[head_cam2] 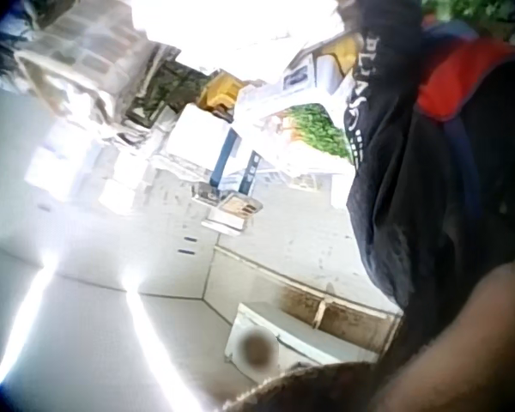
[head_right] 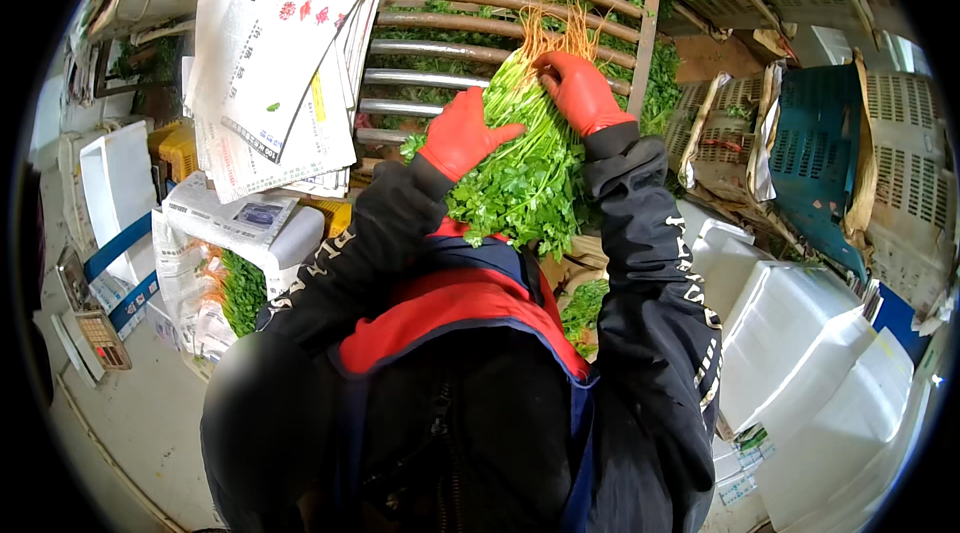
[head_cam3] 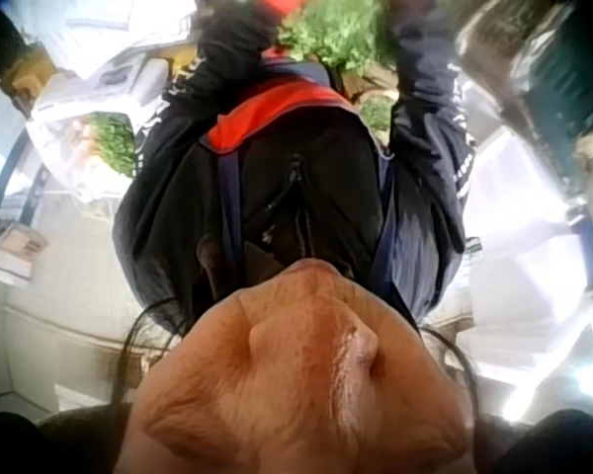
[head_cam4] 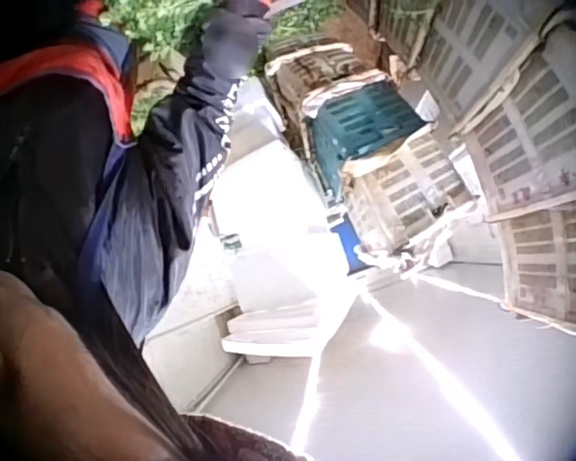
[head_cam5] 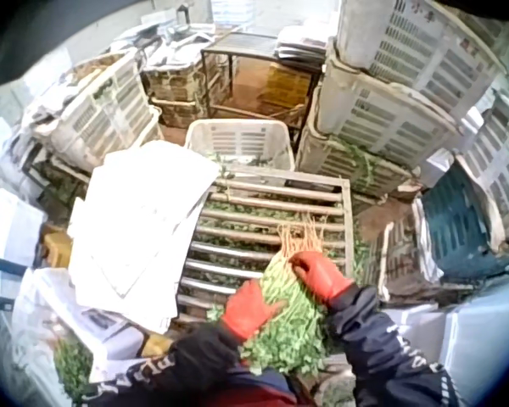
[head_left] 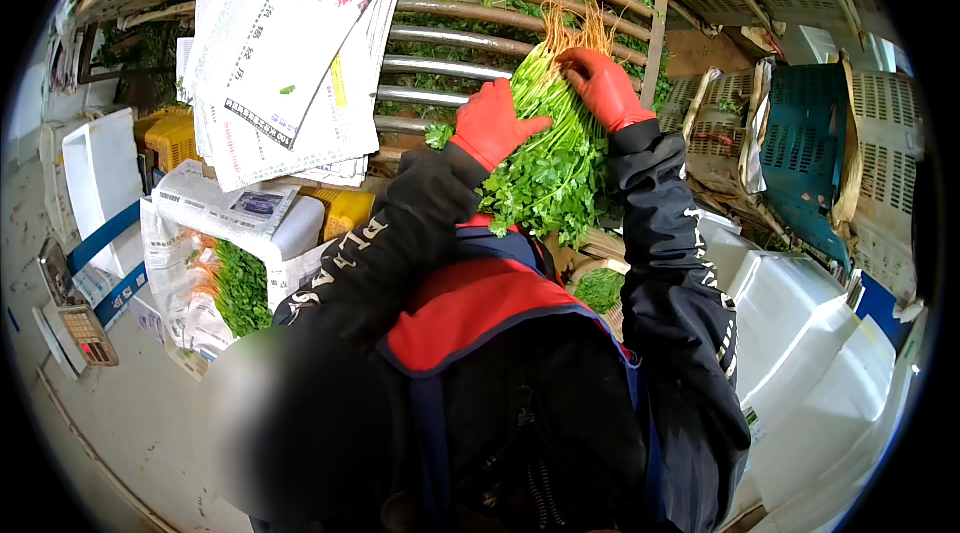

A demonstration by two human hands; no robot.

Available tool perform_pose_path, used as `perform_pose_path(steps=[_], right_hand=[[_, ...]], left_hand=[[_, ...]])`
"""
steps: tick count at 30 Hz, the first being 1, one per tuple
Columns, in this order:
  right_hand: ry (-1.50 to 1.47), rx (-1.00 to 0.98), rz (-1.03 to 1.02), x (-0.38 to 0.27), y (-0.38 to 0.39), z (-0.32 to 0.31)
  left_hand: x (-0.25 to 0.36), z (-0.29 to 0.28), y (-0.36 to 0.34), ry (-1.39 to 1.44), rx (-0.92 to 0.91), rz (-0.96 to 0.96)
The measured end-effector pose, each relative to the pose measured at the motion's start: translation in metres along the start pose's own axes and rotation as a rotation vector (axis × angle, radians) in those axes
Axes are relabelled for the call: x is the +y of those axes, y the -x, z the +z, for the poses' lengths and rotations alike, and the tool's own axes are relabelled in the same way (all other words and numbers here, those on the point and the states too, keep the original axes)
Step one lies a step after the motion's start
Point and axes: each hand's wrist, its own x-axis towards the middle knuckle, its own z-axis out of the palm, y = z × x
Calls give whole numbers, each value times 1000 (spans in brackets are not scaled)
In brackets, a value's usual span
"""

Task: The person sorts bunches of herbs on a metal rack, places them into a plastic-lined crate, and covers them with a newspaper.

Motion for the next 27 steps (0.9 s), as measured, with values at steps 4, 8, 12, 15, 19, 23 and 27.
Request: perform_pose_path(steps=[4, 8, 12, 15, 19, 23, 27], right_hand=[[65, -96, -122, -7, -10, -8], [360, -254, -213, -9, -25, -10], [563, -301, -240, -15, -32, -7], [573, -218, -277, -7, -30, -5], [485, -73, -199, 4, -19, 3], [475, -36, -93, 3, -19, 6], [491, 38, -96, 15, -17, 8]], left_hand=[[3, 4, 1, -72, -4, 6], [-3, 9, 0, -84, 33, 29], [-3, 5, -4, -82, -31, 3], [-7, 2, -6, -49, -48, 38], [-3, -3, -7, -80, -64, 56], [-1, -6, -9, -119, -84, 68], [-4, -7, -15, -77, -39, 75]])
